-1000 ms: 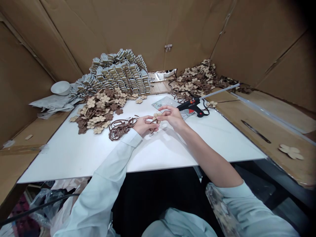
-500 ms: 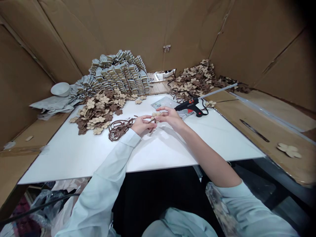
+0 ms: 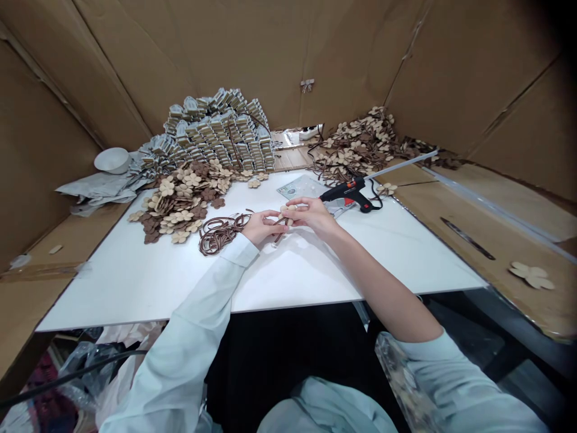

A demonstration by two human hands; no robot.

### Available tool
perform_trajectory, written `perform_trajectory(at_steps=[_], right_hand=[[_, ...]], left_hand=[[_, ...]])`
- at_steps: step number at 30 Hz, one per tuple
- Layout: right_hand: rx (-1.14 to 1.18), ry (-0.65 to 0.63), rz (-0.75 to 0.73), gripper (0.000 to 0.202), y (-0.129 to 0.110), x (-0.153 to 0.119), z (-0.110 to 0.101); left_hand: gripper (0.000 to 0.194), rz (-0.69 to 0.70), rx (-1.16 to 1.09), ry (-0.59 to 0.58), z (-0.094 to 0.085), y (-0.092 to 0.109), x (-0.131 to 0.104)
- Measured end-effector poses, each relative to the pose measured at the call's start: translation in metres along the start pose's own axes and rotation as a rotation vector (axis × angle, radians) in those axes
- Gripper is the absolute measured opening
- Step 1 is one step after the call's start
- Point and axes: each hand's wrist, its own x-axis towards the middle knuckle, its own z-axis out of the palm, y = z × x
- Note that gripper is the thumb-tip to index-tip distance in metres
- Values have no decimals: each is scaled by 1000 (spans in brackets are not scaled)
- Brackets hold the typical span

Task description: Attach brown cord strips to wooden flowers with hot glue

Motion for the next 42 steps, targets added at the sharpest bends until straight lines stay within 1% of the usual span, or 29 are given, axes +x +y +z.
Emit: perform_trajectory(at_steps=[3,6,9,11,12,14,16,21,23,25,28,32,36,38,40,42], right_hand=[[-67,-17,-22,38,0,0,0],[-122,-39,-59,43,2,1,0],[-173,-52,-101,44,4,3,0],[-216,-72,-124,43,4,3,-1],[-235,-82,-132,43,4,3,-1],[-258,-96,-139,44,5,3,-1],[-271,-107,-151,44,6,3,-1],[-322,-142,-319,41,11,6,-1],[-344,-159,-345,42,12,7,0],[-370,-172,-341,44,12,6,1],[-415,-174,-323,45,11,4,1],[-417,-186,-291,44,10,2,0],[-442,-153,-280,46,11,4,0],[-456,-141,-282,47,12,4,-1],[-472,-138,-283,47,13,5,-1],[-502,-138,-283,49,12,5,-1]], left_hand=[[52,-22,23,-42,1,1,0],[54,-41,46,-102,3,1,-1],[48,-25,1,-127,5,1,-1],[45,-23,-42,-106,6,1,-1],[48,-38,-62,-85,6,0,-1],[54,-76,-99,-29,6,0,0],[54,-79,-135,36,5,1,1],[39,48,-134,122,4,4,-1],[37,84,-100,171,3,4,0],[37,107,-71,210,2,3,1],[35,115,-42,212,1,1,3],[33,125,9,202,-1,-1,3],[34,122,36,178,1,-1,2],[36,118,16,172,2,0,1],[39,127,-11,205,3,2,2],[41,154,17,279,0,5,2]])
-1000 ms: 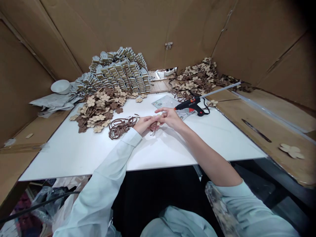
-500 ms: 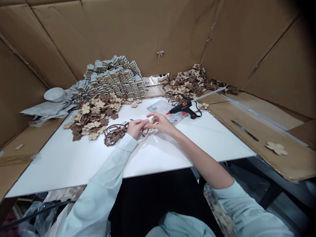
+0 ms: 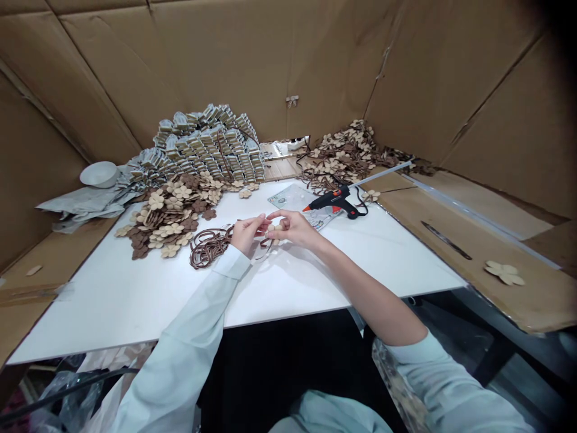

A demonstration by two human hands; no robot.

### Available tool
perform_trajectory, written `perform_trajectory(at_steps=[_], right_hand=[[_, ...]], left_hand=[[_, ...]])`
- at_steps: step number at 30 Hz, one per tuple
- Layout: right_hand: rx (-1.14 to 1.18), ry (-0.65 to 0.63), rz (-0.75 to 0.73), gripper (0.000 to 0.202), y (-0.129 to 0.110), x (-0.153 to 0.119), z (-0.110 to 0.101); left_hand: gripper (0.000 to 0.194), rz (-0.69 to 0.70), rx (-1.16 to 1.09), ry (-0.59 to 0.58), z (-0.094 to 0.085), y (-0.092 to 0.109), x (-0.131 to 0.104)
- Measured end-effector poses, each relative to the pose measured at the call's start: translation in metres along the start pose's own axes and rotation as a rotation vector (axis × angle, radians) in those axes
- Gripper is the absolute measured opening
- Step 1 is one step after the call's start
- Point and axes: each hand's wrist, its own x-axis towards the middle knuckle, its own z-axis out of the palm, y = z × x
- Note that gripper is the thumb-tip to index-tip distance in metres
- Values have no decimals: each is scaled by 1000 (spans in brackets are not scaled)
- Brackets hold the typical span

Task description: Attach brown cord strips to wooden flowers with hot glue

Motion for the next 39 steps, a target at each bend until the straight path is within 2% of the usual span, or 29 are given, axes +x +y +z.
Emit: perform_trajectory(at_steps=[3,6,8,11,14,15,18,21,24,27,31,33,36,39], right_hand=[[-49,-7,-6,50,-2,0,0],[-75,49,-24,50,-3,-2,2],[-90,120,-40,47,-3,-2,3],[-110,222,-32,40,-6,5,-7],[-177,309,-3,36,-20,27,-39],[-240,354,-16,34,-28,38,-56],[-473,604,-20,30,-54,70,-113],[-614,730,113,32,-74,90,-162],[-639,760,189,35,-81,92,-183],[-595,738,189,31,-77,85,-180],[-568,675,162,26,-66,81,-162],[-577,605,151,26,-62,80,-150],[-552,369,102,25,-57,73,-122],[-416,16,20,29,-46,58,-78]], left_hand=[[44,130,263,113,-12,7,3],[41,288,885,273,-29,14,4],[38,252,1234,326,-38,16,5],[40,75,1453,250,-45,14,7],[42,9,1473,190,-44,10,8],[41,10,1469,185,-43,10,8],[33,42,1468,154,-39,11,5],[29,73,1470,145,-37,14,2],[30,104,1468,181,-35,14,1],[32,202,1458,207,-33,12,1],[32,333,1397,182,-31,7,2],[31,378,1312,207,-31,6,1],[29,416,1129,267,-30,7,2],[29,401,909,283,-28,8,3]])
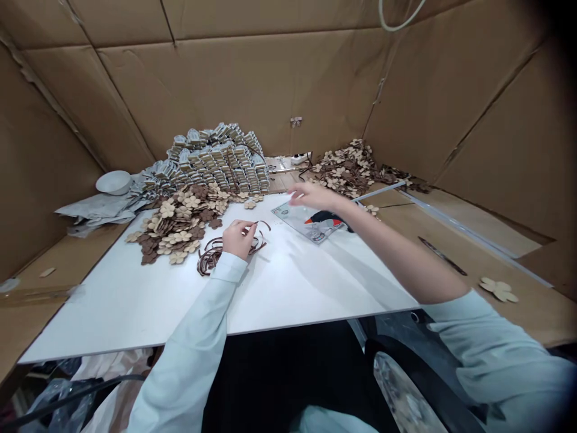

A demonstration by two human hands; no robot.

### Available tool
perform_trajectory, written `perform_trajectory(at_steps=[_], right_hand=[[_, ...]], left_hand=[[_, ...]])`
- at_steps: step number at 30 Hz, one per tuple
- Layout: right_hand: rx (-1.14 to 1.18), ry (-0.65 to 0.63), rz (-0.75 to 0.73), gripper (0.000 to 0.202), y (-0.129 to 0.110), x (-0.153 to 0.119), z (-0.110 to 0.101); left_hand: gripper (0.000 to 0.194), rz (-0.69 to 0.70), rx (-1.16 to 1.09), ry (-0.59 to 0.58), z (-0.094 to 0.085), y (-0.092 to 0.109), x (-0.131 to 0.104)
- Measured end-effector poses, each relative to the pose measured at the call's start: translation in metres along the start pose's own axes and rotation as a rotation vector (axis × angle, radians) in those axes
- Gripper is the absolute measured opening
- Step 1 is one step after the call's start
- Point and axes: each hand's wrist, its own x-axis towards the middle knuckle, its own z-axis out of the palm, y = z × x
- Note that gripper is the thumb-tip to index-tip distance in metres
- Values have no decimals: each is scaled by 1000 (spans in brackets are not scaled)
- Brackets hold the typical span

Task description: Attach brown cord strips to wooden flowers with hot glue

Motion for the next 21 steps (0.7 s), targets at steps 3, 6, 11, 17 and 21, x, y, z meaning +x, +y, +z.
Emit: perform_trajectory(at_steps=[3,6,11,17,21], right_hand=[[173,-79,-135,49,-4,-16,53],[327,-108,-189,49,-4,-24,93],[500,41,-158,26,-4,-23,107],[634,258,9,27,8,-23,98],[711,558,17,30,11,-24,89]], left_hand=[[28,-65,-176,27,3,-1,1],[26,-76,-281,-15,7,-4,2],[26,-94,-382,-94,10,-6,0],[25,12,-126,-166,8,0,-2],[27,-4,244,-150,2,-6,1]])
